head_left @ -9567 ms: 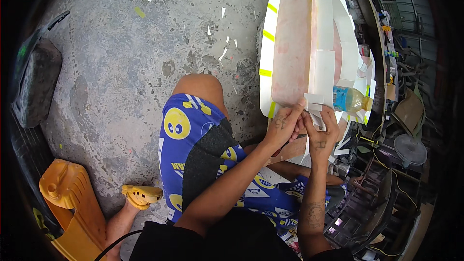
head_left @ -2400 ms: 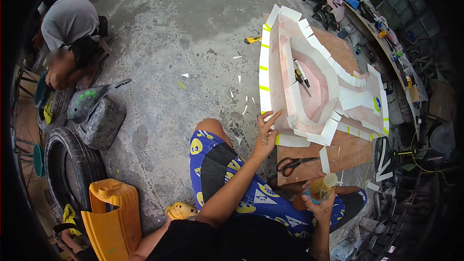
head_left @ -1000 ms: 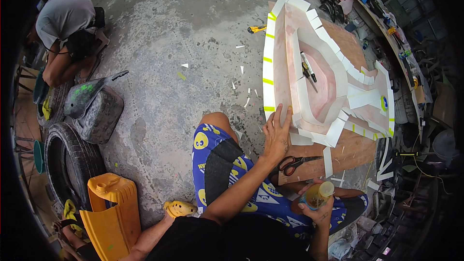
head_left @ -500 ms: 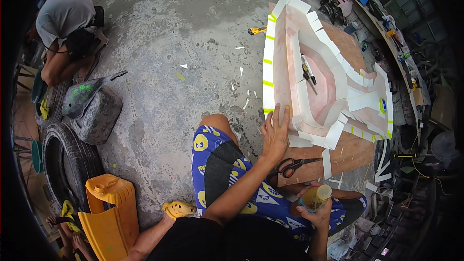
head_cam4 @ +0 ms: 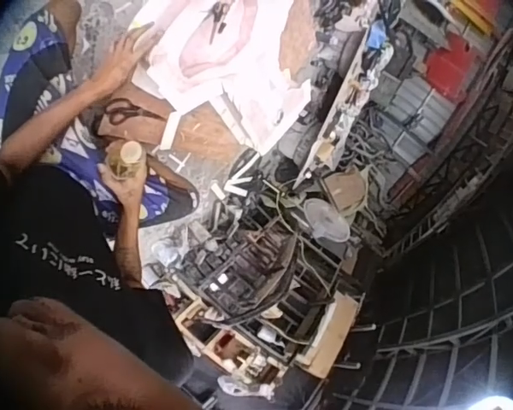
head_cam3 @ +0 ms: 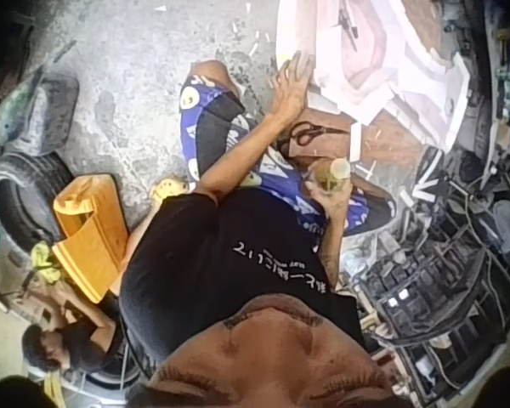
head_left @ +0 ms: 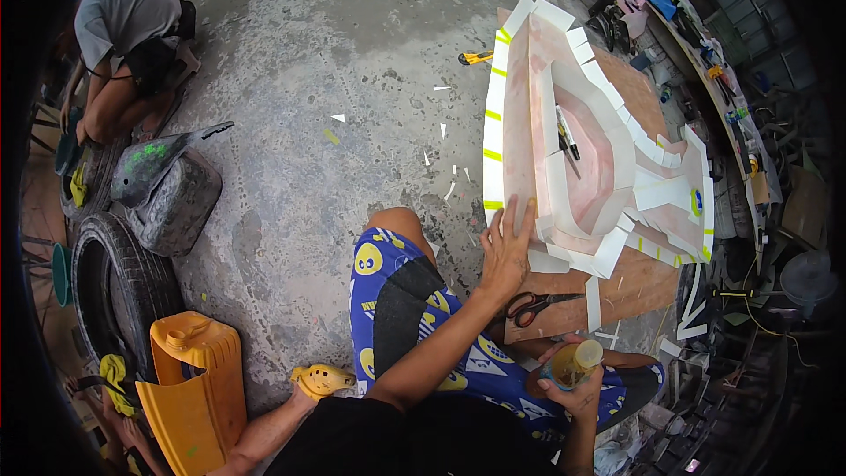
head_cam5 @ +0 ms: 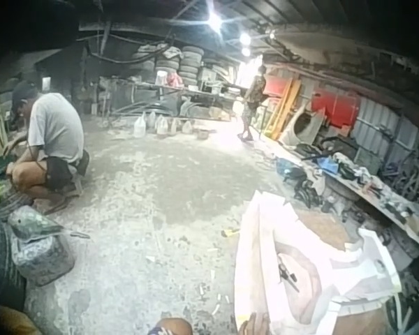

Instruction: Cutting and applying foam or plastic segments to a large custom automotive component frame.

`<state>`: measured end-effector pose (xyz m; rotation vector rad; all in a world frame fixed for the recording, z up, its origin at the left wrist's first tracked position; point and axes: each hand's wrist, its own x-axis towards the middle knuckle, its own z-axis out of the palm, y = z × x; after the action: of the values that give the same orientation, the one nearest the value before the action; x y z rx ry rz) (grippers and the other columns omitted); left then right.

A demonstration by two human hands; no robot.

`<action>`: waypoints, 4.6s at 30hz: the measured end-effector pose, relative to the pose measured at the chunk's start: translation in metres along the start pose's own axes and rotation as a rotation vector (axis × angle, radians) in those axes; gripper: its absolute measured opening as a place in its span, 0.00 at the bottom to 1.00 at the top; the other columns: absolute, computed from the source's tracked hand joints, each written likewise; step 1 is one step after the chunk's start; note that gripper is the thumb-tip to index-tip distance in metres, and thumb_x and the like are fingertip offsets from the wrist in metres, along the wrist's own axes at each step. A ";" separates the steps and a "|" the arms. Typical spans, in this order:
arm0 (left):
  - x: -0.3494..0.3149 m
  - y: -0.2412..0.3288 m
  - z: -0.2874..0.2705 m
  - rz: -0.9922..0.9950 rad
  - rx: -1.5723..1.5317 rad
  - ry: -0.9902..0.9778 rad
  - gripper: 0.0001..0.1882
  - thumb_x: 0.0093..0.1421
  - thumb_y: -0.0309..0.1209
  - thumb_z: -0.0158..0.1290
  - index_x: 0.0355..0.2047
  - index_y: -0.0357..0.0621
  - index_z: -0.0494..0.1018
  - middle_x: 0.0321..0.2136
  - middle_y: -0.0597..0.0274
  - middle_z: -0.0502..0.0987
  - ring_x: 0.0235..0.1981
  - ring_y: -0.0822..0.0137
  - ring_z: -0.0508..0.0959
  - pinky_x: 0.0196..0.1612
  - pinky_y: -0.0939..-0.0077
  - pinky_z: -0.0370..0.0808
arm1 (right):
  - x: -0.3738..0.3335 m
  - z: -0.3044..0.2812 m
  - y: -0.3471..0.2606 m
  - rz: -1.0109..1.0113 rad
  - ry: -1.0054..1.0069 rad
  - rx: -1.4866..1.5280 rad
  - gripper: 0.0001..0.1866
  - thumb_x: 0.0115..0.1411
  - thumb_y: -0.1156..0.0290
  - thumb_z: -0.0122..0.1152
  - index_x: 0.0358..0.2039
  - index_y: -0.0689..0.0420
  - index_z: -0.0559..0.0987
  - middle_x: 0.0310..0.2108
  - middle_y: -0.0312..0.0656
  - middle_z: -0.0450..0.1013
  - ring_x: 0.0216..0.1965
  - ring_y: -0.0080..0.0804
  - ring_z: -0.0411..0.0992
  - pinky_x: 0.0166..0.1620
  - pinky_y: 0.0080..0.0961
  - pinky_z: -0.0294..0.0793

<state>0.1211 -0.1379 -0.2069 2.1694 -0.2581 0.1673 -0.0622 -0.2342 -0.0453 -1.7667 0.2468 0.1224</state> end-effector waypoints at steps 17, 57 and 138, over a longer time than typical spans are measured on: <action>0.052 -0.005 -0.012 -0.058 -0.130 -0.058 0.53 0.48 0.12 0.50 0.74 0.54 0.47 0.72 0.47 0.42 0.66 0.39 0.54 0.64 0.40 0.52 | 0.003 0.007 -0.002 -0.002 -0.010 -0.059 0.41 0.43 0.74 0.79 0.57 0.60 0.66 0.38 0.47 0.77 0.42 0.33 0.76 0.48 0.30 0.75; 0.073 -0.015 -0.019 -0.038 -0.048 0.064 0.46 0.49 0.14 0.49 0.70 0.53 0.57 0.71 0.44 0.46 0.64 0.37 0.56 0.63 0.38 0.54 | 0.011 0.011 -0.005 -0.002 -0.048 -0.020 0.41 0.42 0.78 0.79 0.57 0.61 0.67 0.39 0.47 0.78 0.43 0.34 0.77 0.49 0.31 0.76; 0.025 0.138 -0.160 0.707 -0.974 -0.619 0.25 0.57 0.21 0.59 0.57 0.42 0.73 0.57 0.50 0.68 0.52 0.57 0.74 0.55 0.67 0.73 | 0.015 -0.102 -0.144 0.007 -0.305 -1.031 0.39 0.46 0.64 0.74 0.59 0.52 0.68 0.46 0.53 0.77 0.47 0.55 0.76 0.48 0.42 0.77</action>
<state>0.1076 -0.0868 -0.0005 1.0359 -1.1826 -0.2153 -0.0196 -0.3076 0.1102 -2.7226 -0.0635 0.6026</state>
